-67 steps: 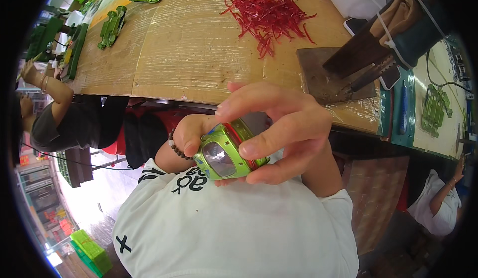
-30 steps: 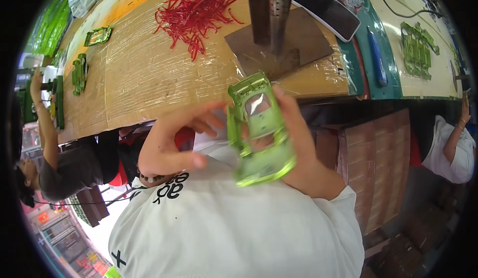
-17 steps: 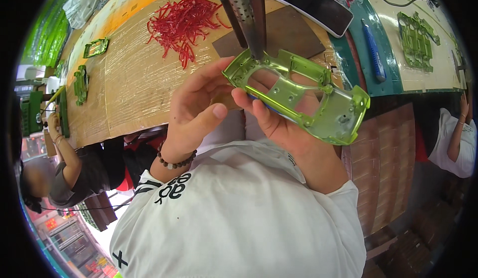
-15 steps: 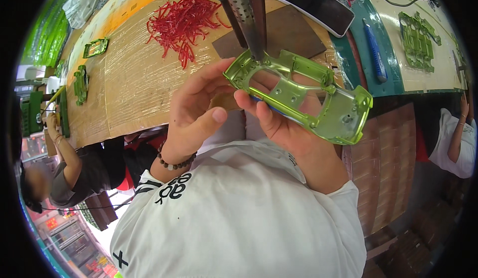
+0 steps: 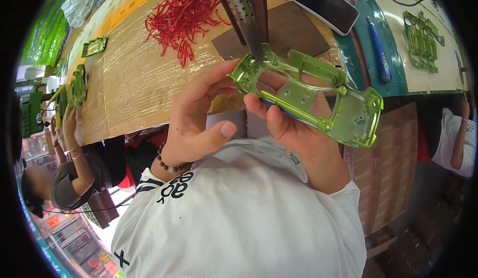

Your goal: The person repeatedly picks up green translucent plastic frames and inserts small red plastic strips into them. The person uses a handheld tool to press the strips into the frames and places the finished units on a wooden table.

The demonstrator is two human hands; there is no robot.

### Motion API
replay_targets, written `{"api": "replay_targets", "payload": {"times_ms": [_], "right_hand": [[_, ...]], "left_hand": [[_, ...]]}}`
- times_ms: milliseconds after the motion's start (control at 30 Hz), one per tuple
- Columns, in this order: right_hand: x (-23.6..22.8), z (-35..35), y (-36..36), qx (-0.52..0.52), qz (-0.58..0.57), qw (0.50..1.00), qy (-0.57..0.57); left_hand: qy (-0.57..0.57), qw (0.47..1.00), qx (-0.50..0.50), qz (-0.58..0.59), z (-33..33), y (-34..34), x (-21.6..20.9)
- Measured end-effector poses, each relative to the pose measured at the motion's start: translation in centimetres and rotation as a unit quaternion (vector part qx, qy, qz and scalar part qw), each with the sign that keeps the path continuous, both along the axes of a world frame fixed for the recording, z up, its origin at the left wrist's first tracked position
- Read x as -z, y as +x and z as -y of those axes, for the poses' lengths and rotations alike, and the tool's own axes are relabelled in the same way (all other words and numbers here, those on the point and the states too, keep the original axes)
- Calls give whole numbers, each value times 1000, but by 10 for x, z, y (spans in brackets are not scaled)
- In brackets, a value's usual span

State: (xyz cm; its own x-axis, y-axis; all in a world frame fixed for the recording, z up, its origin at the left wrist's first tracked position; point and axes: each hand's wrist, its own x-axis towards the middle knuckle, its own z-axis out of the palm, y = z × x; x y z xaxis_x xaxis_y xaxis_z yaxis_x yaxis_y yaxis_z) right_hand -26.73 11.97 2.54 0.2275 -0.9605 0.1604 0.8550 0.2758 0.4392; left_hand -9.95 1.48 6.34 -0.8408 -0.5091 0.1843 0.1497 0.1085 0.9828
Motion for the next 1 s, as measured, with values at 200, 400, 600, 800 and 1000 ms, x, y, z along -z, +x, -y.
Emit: {"api": "replay_targets", "payload": {"times_ms": [200, 400, 600, 800, 1000], "right_hand": [[-1, 0, 2, 10, 11, 1000, -19], [0, 0, 1, 1, 5, 1000, -14], [1, 1, 2, 3, -5, 1000, -24], [0, -2, -1, 89, -120, 988, 27], [4, -4, -8, 123, -172, 977, 35]], "left_hand": [[-23, 1000, 1, 1, 0, 1, -2], [-63, 998, 4, -4, 2, 3, -2], [-73, 997, 11, -11, 2, 1, -3], [-10, 998, -7, 62, -4, -5, -3], [-179, 980, 3, 87, 1, -17, -7]]}}
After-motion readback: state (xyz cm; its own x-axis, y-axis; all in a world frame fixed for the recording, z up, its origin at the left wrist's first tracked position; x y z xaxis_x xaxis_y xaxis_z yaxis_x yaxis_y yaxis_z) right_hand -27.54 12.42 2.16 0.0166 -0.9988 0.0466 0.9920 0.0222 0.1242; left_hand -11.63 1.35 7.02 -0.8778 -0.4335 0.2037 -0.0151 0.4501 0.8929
